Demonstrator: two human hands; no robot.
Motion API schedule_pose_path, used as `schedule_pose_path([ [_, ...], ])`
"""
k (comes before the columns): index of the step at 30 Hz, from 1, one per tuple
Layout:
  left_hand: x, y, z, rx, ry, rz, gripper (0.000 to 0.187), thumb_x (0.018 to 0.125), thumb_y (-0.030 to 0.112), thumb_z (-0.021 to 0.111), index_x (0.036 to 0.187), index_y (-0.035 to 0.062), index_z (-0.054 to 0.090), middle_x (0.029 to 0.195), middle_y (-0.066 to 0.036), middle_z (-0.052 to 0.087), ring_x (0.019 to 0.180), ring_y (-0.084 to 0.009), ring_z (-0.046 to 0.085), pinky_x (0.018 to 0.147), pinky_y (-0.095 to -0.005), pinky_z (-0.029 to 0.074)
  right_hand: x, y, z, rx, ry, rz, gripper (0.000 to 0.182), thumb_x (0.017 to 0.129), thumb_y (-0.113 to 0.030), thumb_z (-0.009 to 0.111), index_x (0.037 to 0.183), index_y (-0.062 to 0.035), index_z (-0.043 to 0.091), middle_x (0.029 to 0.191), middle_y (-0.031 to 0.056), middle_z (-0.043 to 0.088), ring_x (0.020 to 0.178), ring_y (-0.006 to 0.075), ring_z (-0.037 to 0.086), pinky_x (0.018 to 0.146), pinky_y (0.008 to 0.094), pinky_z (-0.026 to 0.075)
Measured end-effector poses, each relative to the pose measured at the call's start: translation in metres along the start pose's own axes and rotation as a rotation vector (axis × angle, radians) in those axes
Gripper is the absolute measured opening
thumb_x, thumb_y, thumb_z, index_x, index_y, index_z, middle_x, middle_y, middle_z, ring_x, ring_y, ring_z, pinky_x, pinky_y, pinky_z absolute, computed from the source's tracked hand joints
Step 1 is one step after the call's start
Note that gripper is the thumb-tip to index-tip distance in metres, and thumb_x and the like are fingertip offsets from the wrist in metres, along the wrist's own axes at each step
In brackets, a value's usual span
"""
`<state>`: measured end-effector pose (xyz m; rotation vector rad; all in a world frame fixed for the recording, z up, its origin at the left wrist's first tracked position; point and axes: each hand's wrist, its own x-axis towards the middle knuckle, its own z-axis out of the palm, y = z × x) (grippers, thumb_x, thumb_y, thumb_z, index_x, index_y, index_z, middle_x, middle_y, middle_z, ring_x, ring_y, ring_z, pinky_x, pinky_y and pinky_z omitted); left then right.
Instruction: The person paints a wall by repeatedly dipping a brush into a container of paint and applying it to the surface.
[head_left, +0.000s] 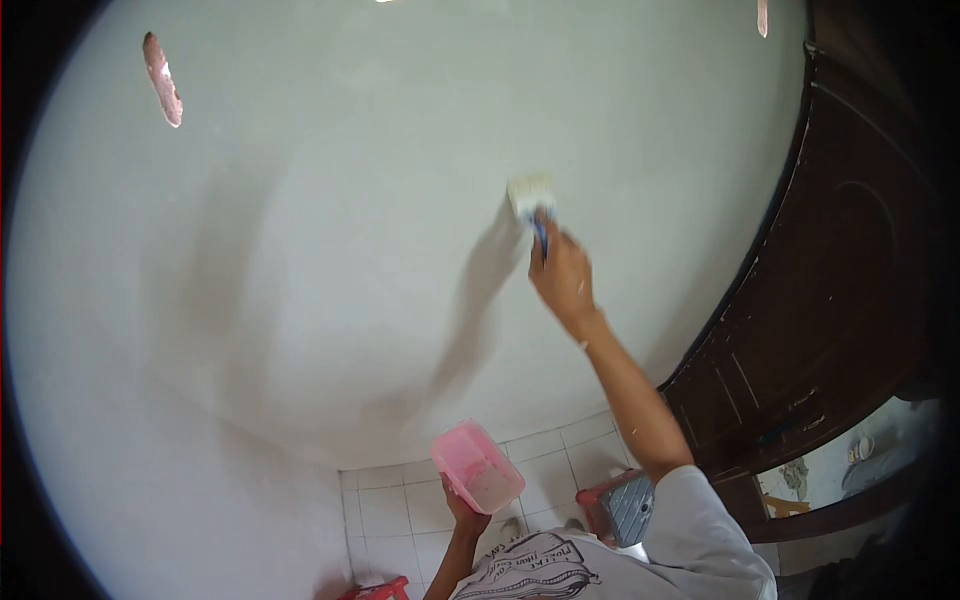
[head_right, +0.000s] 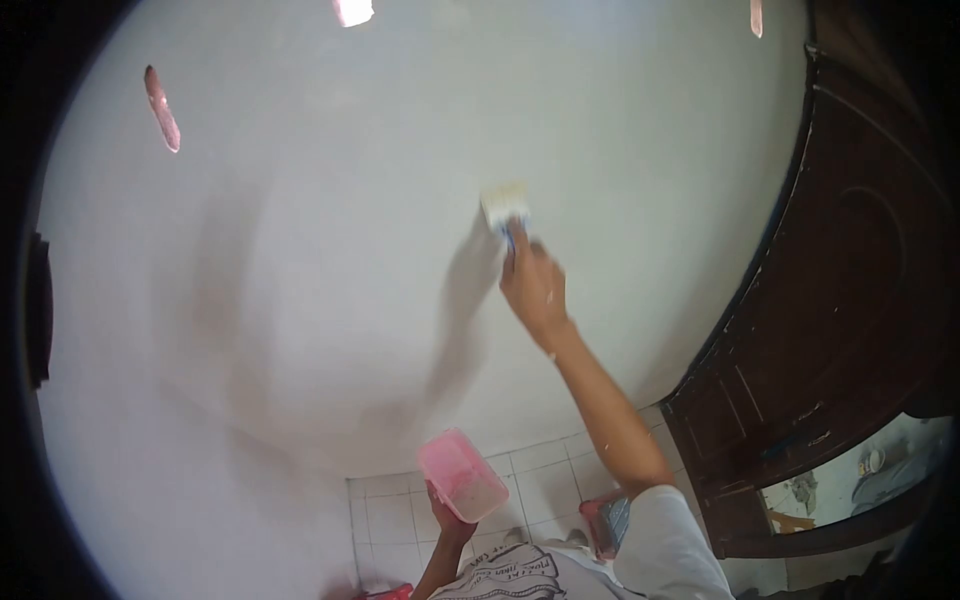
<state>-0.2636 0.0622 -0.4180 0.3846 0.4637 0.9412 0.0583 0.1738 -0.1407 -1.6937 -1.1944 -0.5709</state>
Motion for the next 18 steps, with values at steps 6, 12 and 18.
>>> schedule_pose_path([
  [6,0.025,0.035,-0.021,0.073,0.041,0.083,0.07,0.1,0.067,0.034,0.152,0.0199,0.034,0.147,-0.005,0.047,0.134,-0.0291,0.048,0.11,-0.0517,0.043,-0.185,0.068,0.079,-0.259,-0.849,0.3,0.038,0.083,-0.008,0.058,0.121,-0.0047,0.064,0.098,0.0271,0.068,0.092,0.0418,0.068,0.081,0.0512,0.057],
  [12,0.02,0.063,-0.029,-0.087,-0.01,0.05,0.069,0.101,0.066,0.034,0.152,0.02,0.035,0.147,-0.004,0.047,0.134,-0.028,0.047,0.111,-0.0503,0.042,-0.028,0.042,0.033,-0.344,-0.784,0.044,0.032,0.084,-0.023,0.063,0.114,-0.0129,0.069,0.112,0.0141,0.068,0.104,0.0387,0.062,0.094,0.0502,0.05],
  [18,0.011,0.086,-0.053,-0.054,0.036,0.055,0.069,0.101,0.066,0.034,0.153,0.0202,0.034,0.146,-0.002,0.047,0.134,-0.0262,0.047,0.111,-0.0495,0.041,0.128,-0.119,-0.111,-0.129,-0.078,-0.107,0.02,0.09,-0.017,0.068,0.106,-0.0057,0.073,0.065,0.0181,0.065,0.056,0.0336,0.062,0.065,0.0412,0.051],
])
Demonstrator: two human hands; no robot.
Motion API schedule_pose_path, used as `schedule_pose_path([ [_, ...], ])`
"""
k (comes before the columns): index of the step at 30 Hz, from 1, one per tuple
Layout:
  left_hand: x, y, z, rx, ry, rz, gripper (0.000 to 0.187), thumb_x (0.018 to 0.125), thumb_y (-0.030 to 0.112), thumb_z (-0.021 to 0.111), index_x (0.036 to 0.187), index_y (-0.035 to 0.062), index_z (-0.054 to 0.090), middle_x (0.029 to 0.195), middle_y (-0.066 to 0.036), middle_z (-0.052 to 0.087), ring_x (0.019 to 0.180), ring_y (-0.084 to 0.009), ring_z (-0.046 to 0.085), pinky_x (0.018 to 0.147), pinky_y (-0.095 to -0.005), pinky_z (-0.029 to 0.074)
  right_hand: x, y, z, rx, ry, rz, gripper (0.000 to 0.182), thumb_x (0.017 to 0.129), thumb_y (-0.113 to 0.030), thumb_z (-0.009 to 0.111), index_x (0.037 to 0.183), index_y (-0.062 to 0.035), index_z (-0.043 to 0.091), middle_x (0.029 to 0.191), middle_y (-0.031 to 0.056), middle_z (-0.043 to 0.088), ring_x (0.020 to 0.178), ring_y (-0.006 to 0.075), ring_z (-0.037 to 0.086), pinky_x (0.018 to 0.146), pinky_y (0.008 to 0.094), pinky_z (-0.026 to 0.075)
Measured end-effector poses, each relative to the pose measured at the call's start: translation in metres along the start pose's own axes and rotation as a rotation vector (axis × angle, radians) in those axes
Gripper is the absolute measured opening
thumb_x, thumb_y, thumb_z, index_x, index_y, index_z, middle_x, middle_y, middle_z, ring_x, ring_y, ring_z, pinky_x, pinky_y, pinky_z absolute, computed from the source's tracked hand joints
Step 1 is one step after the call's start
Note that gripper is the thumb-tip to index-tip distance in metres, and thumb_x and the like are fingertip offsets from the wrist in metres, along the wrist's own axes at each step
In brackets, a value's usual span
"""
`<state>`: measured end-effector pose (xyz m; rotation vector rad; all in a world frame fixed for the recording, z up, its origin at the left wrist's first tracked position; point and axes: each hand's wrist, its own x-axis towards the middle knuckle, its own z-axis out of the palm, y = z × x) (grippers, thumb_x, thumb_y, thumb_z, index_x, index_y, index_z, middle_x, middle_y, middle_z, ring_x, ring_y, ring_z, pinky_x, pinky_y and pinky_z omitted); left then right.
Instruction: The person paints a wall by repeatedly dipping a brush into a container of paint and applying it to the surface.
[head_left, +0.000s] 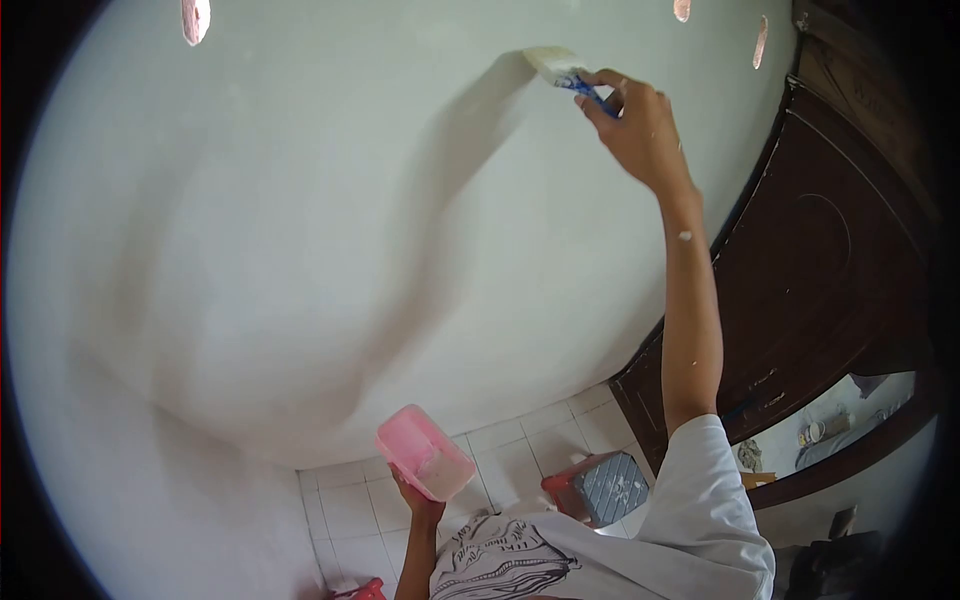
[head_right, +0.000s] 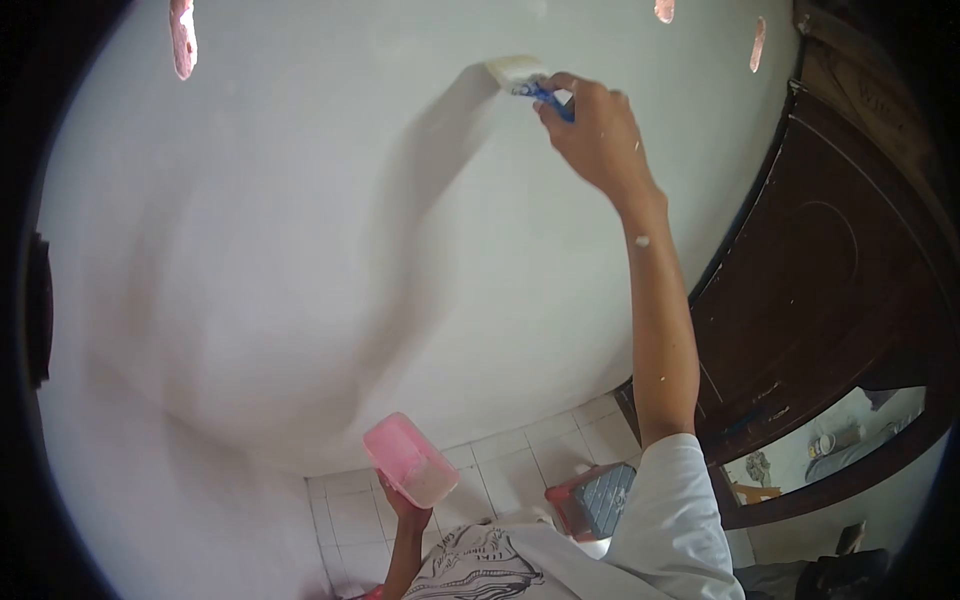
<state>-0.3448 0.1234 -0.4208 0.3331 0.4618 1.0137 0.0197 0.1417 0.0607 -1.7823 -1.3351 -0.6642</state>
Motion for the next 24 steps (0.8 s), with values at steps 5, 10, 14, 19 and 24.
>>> schedule_pose_path([
  [5,-0.001,0.009,-0.005,0.014,-0.035,0.024,0.069,0.101,0.066,0.034,0.152,0.0198,0.034,0.146,-0.002,0.047,0.134,-0.0259,0.047,0.112,-0.0487,0.041,-0.089,0.055,0.143,-0.09,0.154,0.026,0.037,0.094,-0.015,0.06,0.129,-0.0041,0.059,0.074,0.0226,0.065,0.066,0.0408,0.065,0.063,0.0515,0.053],
  [10,0.006,0.006,-0.002,0.061,-0.025,0.049,0.07,0.101,0.067,0.033,0.151,0.019,0.035,0.144,-0.002,0.048,0.133,-0.0259,0.048,0.111,-0.0479,0.041,-0.254,0.071,0.209,-0.085,-0.404,0.334,0.043,0.093,-0.013,0.058,0.134,-0.0058,0.055,0.082,0.0256,0.067,0.074,0.0433,0.068,0.07,0.052,0.056],
  [14,0.002,0.0,-0.019,0.028,-0.023,-0.072,0.069,0.101,0.066,0.033,0.152,0.0186,0.034,0.146,-0.004,0.048,0.135,-0.0272,0.047,0.111,-0.0481,0.042,-0.318,0.136,0.218,0.03,-0.732,0.205,0.051,0.089,-0.01,0.059,0.139,-0.0034,0.053,0.083,0.0209,0.073,0.067,0.0359,0.07,0.068,0.0469,0.057],
  [19,0.006,-0.011,0.005,0.041,-0.117,-0.114,0.069,0.102,0.065,0.034,0.153,0.0181,0.034,0.147,-0.005,0.048,0.135,-0.0277,0.047,0.112,-0.0485,0.042,-0.239,0.068,0.119,0.632,-0.689,0.494,0.055,0.094,-0.001,0.055,0.148,-0.0026,0.044,0.082,0.009,0.066,0.057,0.016,0.064,0.061,0.0308,0.053],
  [24,0.002,-0.021,0.009,0.043,-0.142,-0.219,0.07,0.101,0.065,0.035,0.152,0.0174,0.035,0.145,-0.006,0.05,0.133,-0.0282,0.049,0.111,-0.0494,0.042,-0.108,0.034,0.044,0.258,-0.187,0.058,0.039,0.096,-0.007,0.058,0.134,-0.0037,0.058,0.085,0.0181,0.063,0.073,0.035,0.064,0.072,0.0426,0.051],
])
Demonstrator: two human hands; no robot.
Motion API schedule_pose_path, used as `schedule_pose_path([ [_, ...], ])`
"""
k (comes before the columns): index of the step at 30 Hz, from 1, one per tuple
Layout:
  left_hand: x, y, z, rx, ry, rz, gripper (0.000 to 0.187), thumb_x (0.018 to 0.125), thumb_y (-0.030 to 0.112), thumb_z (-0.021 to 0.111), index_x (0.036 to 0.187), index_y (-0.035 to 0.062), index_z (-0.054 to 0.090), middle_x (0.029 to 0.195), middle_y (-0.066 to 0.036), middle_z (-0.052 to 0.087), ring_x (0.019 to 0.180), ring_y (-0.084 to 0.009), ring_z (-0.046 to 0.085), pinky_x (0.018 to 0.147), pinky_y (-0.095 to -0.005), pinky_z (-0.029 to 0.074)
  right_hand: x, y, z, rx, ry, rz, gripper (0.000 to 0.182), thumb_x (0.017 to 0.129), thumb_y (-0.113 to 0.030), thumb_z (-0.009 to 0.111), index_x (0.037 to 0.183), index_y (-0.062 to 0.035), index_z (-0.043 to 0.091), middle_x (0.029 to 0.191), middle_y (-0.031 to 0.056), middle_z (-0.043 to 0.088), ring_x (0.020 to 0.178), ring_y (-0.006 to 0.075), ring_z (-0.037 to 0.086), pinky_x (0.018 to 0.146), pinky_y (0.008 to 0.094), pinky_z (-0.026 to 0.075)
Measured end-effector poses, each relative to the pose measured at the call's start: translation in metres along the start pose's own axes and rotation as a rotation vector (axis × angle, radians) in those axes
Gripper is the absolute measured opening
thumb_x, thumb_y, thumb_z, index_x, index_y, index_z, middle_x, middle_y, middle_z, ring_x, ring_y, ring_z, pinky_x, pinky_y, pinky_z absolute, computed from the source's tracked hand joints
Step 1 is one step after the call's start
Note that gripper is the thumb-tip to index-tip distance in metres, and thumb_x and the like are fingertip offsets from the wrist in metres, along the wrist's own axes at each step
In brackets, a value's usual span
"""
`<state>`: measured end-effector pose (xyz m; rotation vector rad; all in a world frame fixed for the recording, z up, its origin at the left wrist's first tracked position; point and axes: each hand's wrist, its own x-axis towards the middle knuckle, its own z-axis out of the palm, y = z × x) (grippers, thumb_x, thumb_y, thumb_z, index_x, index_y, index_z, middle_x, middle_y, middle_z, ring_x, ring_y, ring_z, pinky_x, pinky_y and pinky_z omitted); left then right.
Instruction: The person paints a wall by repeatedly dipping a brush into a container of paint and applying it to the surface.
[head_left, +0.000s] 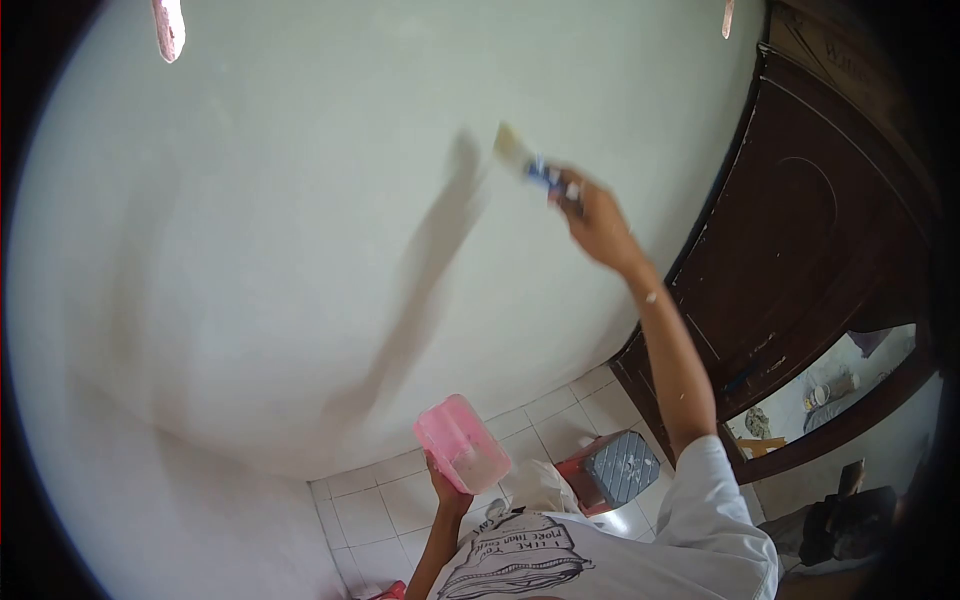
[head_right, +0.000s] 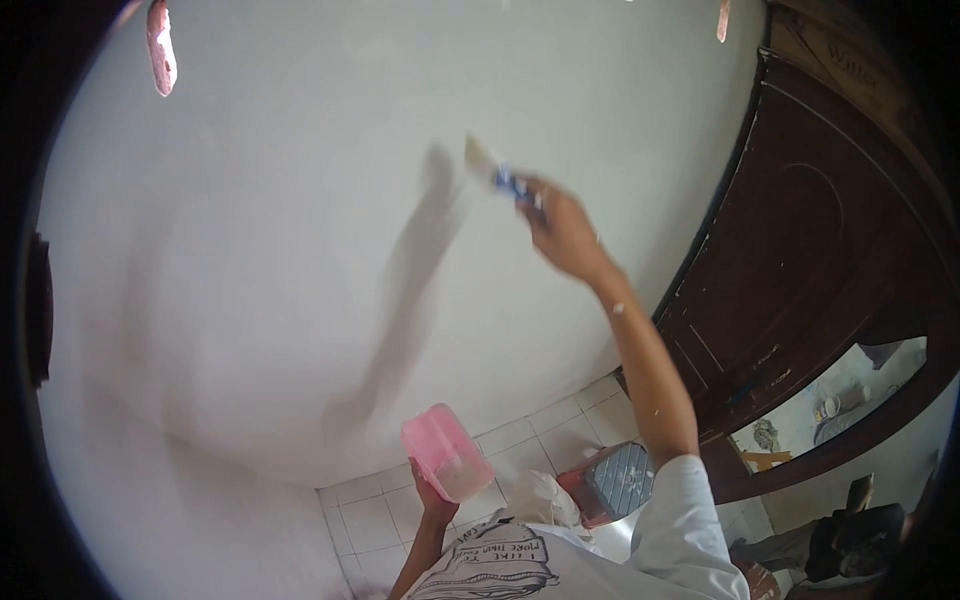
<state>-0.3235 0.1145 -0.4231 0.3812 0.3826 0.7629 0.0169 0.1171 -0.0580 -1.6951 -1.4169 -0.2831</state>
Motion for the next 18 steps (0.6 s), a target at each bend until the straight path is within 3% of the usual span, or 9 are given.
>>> schedule_pose_path([
  [1,0.0,-0.003,-0.007,0.0,0.011,-0.001,0.07,0.101,0.065,0.035,0.152,0.0174,0.035,0.145,-0.006,0.05,0.133,-0.0282,0.049,0.111,-0.0494,0.042,0.018,-0.01,-0.005,-0.031,0.129,-0.119,0.036,0.095,-0.007,0.058,0.132,-0.0047,0.061,0.087,0.0184,0.064,0.073,0.0363,0.064,0.072,0.044,0.052],
  [5,0.007,-0.014,-0.032,-0.003,0.099,-0.011,0.068,0.101,0.065,0.036,0.151,0.0178,0.036,0.144,-0.005,0.05,0.132,-0.028,0.05,0.11,-0.0504,0.043,0.053,-0.015,0.013,-0.339,0.285,-0.136,0.041,0.095,-0.008,0.057,0.136,-0.0064,0.057,0.087,0.0199,0.064,0.074,0.0388,0.065,0.068,0.0463,0.054],
  [7,0.009,-0.01,-0.032,0.002,0.125,-0.036,0.068,0.101,0.065,0.036,0.151,0.018,0.037,0.144,-0.005,0.05,0.132,-0.0278,0.05,0.11,-0.0506,0.043,0.038,0.023,0.056,-0.344,0.254,-0.045,0.049,0.096,-0.011,0.056,0.144,-0.0088,0.048,0.086,0.022,0.063,0.073,0.0413,0.066,0.064,0.0494,0.055],
  [9,0.011,-0.008,-0.022,0.037,0.025,0.103,0.07,0.1,0.066,0.037,0.151,0.0187,0.036,0.145,-0.004,0.049,0.133,-0.0273,0.049,0.11,-0.0505,0.043,-0.006,0.061,0.104,-0.359,0.213,0.039,0.055,0.096,-0.012,0.054,0.149,-0.01,0.04,0.086,0.0234,0.063,0.069,0.0436,0.065,0.062,0.0513,0.055],
  [11,0.012,-0.002,-0.016,-0.004,0.02,0.084,0.07,0.1,0.066,0.037,0.152,0.0197,0.035,0.145,-0.004,0.048,0.133,-0.0271,0.049,0.11,-0.0505,0.043,-0.056,0.088,0.137,-0.374,0.061,0.123,0.058,0.096,-0.012,0.055,0.151,-0.0099,0.036,0.086,0.0254,0.063,0.066,0.0448,0.064,0.06,0.0529,0.054],
  [13,0.007,-0.001,-0.015,-0.053,0.032,0.067,0.07,0.099,0.067,0.038,0.153,0.0207,0.034,0.146,-0.003,0.048,0.133,-0.0269,0.049,0.11,-0.0506,0.043,-0.097,0.109,0.15,-0.334,-0.155,0.251,0.051,0.089,-0.011,0.06,0.139,-0.0055,0.053,0.091,0.0257,0.065,0.075,0.046,0.065,0.07,0.0541,0.055],
  [15,0.009,0.001,-0.017,-0.072,0.006,0.035,0.071,0.099,0.068,0.038,0.153,0.0226,0.033,0.147,-0.002,0.047,0.134,-0.0267,0.048,0.11,-0.0509,0.042,-0.115,0.158,0.151,-0.283,-0.253,0.224,0.042,0.087,-0.013,0.061,0.129,-0.0046,0.061,0.09,0.025,0.066,0.078,0.0438,0.065,0.076,0.0526,0.054],
  [17,0.006,0.001,-0.018,-0.039,0.01,0.056,0.071,0.099,0.068,0.038,0.153,0.0226,0.034,0.147,-0.002,0.047,0.134,-0.0268,0.048,0.11,-0.0509,0.042,-0.097,0.161,0.133,-0.24,-0.374,0.2,0.028,0.081,-0.018,0.064,0.102,-0.0043,0.075,0.098,0.0246,0.068,0.093,0.0422,0.064,0.095,0.0496,0.048],
  [18,0.009,0.002,-0.015,-0.003,0.008,0.082,0.071,0.099,0.068,0.038,0.153,0.0226,0.034,0.146,-0.002,0.047,0.133,-0.0268,0.048,0.111,-0.0509,0.042,-0.065,0.14,0.112,-0.299,-0.396,0.195,0.028,0.081,-0.018,0.065,0.104,-0.005,0.075,0.102,0.0245,0.068,0.1,0.0422,0.062,0.098,0.0479,0.045],
])
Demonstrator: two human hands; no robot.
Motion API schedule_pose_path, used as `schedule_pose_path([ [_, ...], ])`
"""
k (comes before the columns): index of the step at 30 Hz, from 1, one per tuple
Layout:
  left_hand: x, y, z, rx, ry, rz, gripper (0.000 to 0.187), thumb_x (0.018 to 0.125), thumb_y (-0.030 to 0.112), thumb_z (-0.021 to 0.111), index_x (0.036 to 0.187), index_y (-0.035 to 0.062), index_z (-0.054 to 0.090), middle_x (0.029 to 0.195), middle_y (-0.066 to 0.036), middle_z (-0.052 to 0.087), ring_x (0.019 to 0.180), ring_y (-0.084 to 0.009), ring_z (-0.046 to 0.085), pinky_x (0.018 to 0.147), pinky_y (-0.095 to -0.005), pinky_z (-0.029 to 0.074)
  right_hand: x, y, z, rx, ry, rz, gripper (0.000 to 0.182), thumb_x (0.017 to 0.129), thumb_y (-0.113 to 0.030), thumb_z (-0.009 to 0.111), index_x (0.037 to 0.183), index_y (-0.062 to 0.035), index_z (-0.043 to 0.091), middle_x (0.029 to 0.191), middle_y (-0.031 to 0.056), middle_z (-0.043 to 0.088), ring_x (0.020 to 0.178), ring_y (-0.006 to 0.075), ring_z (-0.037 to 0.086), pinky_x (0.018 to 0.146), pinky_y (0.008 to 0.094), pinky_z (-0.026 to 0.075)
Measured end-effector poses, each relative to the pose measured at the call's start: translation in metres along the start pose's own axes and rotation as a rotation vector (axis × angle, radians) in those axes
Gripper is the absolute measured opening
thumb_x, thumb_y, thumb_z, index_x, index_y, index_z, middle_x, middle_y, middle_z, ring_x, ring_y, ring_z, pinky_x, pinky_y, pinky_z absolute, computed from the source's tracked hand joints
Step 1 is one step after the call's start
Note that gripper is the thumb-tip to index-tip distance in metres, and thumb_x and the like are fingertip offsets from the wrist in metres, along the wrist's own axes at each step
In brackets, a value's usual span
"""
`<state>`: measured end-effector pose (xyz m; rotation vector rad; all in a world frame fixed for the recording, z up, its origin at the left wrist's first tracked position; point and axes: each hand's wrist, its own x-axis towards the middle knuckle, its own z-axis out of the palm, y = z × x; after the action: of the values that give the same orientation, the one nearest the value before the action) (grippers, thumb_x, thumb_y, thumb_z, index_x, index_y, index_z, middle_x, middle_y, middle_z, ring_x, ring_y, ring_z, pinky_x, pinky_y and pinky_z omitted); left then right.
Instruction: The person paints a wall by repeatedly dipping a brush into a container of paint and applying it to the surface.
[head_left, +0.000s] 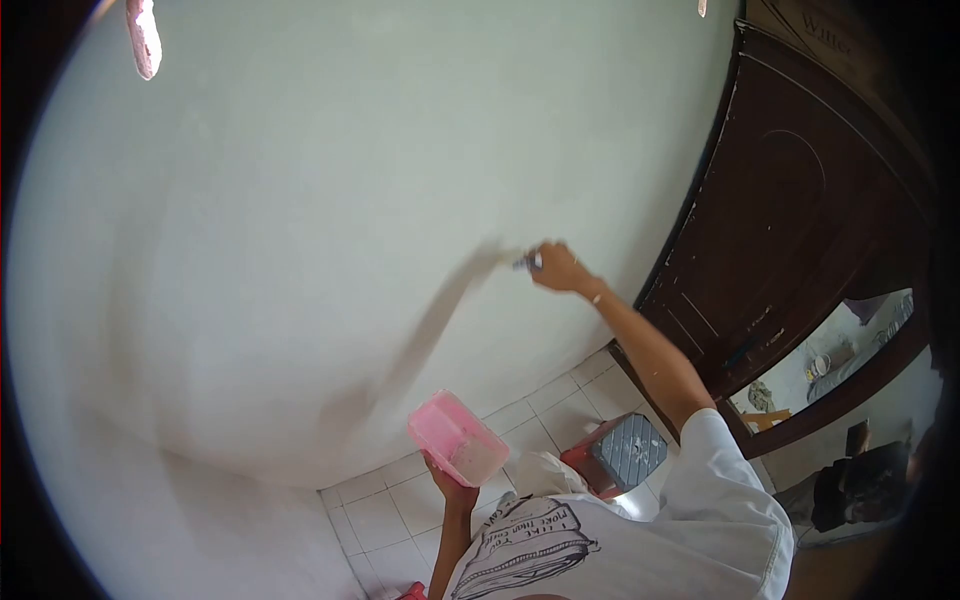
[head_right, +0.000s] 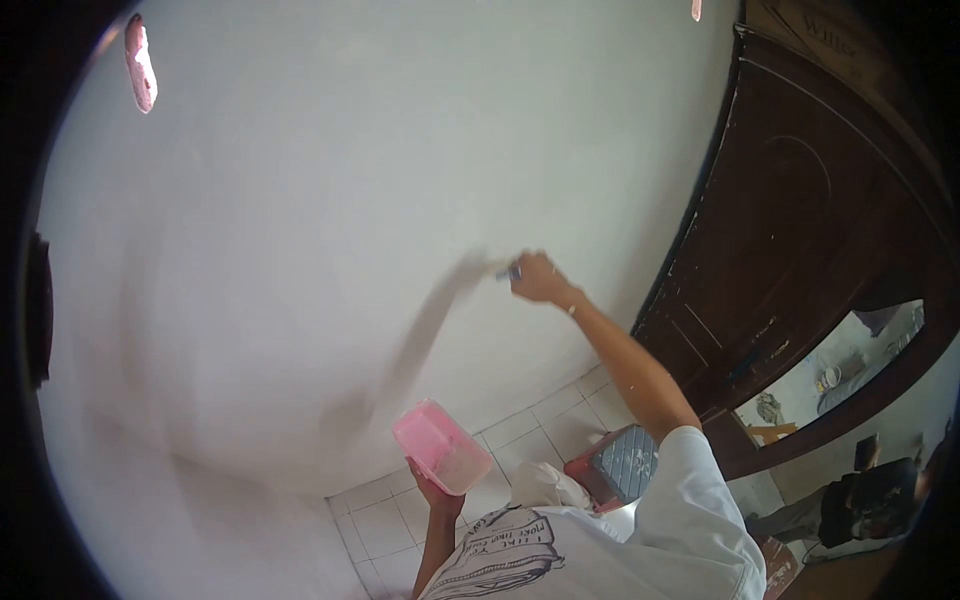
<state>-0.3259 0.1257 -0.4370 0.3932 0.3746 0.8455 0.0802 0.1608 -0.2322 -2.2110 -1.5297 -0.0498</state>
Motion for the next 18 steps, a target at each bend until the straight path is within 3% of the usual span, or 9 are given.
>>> schedule_pose_path([
  [1,0.001,0.002,0.005,0.002,0.001,0.009,0.071,0.099,0.068,0.038,0.153,0.0226,0.034,0.146,-0.002,0.047,0.133,-0.0268,0.048,0.111,-0.0509,0.042,0.019,-0.009,-0.03,-0.022,0.144,-0.08,0.026,0.081,-0.016,0.064,0.102,-0.0054,0.075,0.094,0.0242,0.068,0.093,0.0405,0.064,0.097,0.0476,0.045],
  [3,-0.004,0.006,0.013,-0.018,0.058,-0.007,0.071,0.099,0.068,0.039,0.152,0.0218,0.035,0.146,-0.002,0.048,0.133,-0.0266,0.049,0.11,-0.0501,0.042,0.044,-0.064,-0.13,-0.041,0.265,-0.107,0.021,0.081,-0.013,0.064,0.096,-0.0044,0.076,0.065,0.0225,0.063,0.062,0.0371,0.064,0.072,0.0449,0.054],
  [4,-0.002,0.004,0.007,-0.013,0.064,-0.005,0.071,0.099,0.068,0.039,0.152,0.0218,0.035,0.146,-0.002,0.048,0.133,-0.0266,0.049,0.11,-0.0501,0.042,0.053,-0.08,-0.164,-0.048,0.432,-0.203,0.022,0.082,-0.012,0.064,0.098,-0.0028,0.075,0.062,0.0234,0.061,0.055,0.0352,0.063,0.059,0.0424,0.052],
  [7,0.001,-0.003,-0.011,-0.056,0.103,-0.013,0.069,0.1,0.066,0.038,0.151,0.021,0.036,0.145,-0.002,0.049,0.132,-0.0263,0.049,0.11,-0.0492,0.043,0.045,-0.128,-0.207,0.056,0.584,-0.18,0.027,0.089,-0.011,0.063,0.112,-0.0014,0.072,0.066,0.0254,0.06,0.05,0.0327,0.057,0.055,0.0402,0.048],
  [9,0.001,-0.005,-0.008,-0.016,0.117,-0.021,0.067,0.1,0.066,0.038,0.15,0.0208,0.037,0.144,-0.003,0.05,0.133,-0.0261,0.049,0.11,-0.0495,0.043,0.045,-0.135,-0.194,0.074,0.98,-0.211,0.031,0.091,-0.01,0.063,0.12,-0.0014,0.068,0.066,0.025,0.06,0.051,0.0349,0.058,0.055,0.0421,0.048],
  [10,-0.002,-0.005,-0.002,-0.019,0.125,-0.016,0.067,0.1,0.066,0.038,0.15,0.0208,0.037,0.144,-0.003,0.05,0.133,-0.0261,0.049,0.11,-0.0495,0.043,0.051,-0.119,-0.171,-0.016,0.806,-0.136,0.037,0.091,-0.012,0.062,0.127,-0.0042,0.062,0.075,0.0222,0.066,0.066,0.0408,0.064,0.062,0.0496,0.052],
  [15,-0.003,-0.01,0.003,-0.014,0.089,0.021,0.068,0.101,0.065,0.036,0.152,0.0201,0.035,0.144,-0.004,0.049,0.134,-0.027,0.048,0.109,-0.0495,0.044,0.016,-0.05,0.009,0.041,0.608,-0.069,0.059,0.093,-0.01,0.057,0.149,-0.0135,0.042,0.08,0.0241,0.064,0.067,0.0431,0.064,0.062,0.0529,0.055],
  [17,-0.009,-0.009,0.014,-0.007,0.073,-0.002,0.069,0.101,0.066,0.036,0.152,0.02,0.034,0.145,-0.004,0.049,0.134,-0.0272,0.048,0.11,-0.0492,0.044,-0.021,-0.039,0.043,0.022,0.35,0.051,0.052,0.091,-0.009,0.058,0.142,-0.0093,0.049,0.082,0.0261,0.065,0.071,0.0454,0.065,0.067,0.054,0.055],
  [18,-0.008,-0.009,0.021,0.014,0.041,-0.02,0.069,0.101,0.066,0.036,0.152,0.0199,0.034,0.146,-0.004,0.048,0.134,-0.0275,0.048,0.11,-0.049,0.043,-0.031,-0.029,0.054,0.002,0.169,0.111,0.033,0.088,-0.01,0.058,0.12,-0.0005,0.064,0.084,0.026,0.067,0.073,0.0461,0.065,0.071,0.054,0.055],
])
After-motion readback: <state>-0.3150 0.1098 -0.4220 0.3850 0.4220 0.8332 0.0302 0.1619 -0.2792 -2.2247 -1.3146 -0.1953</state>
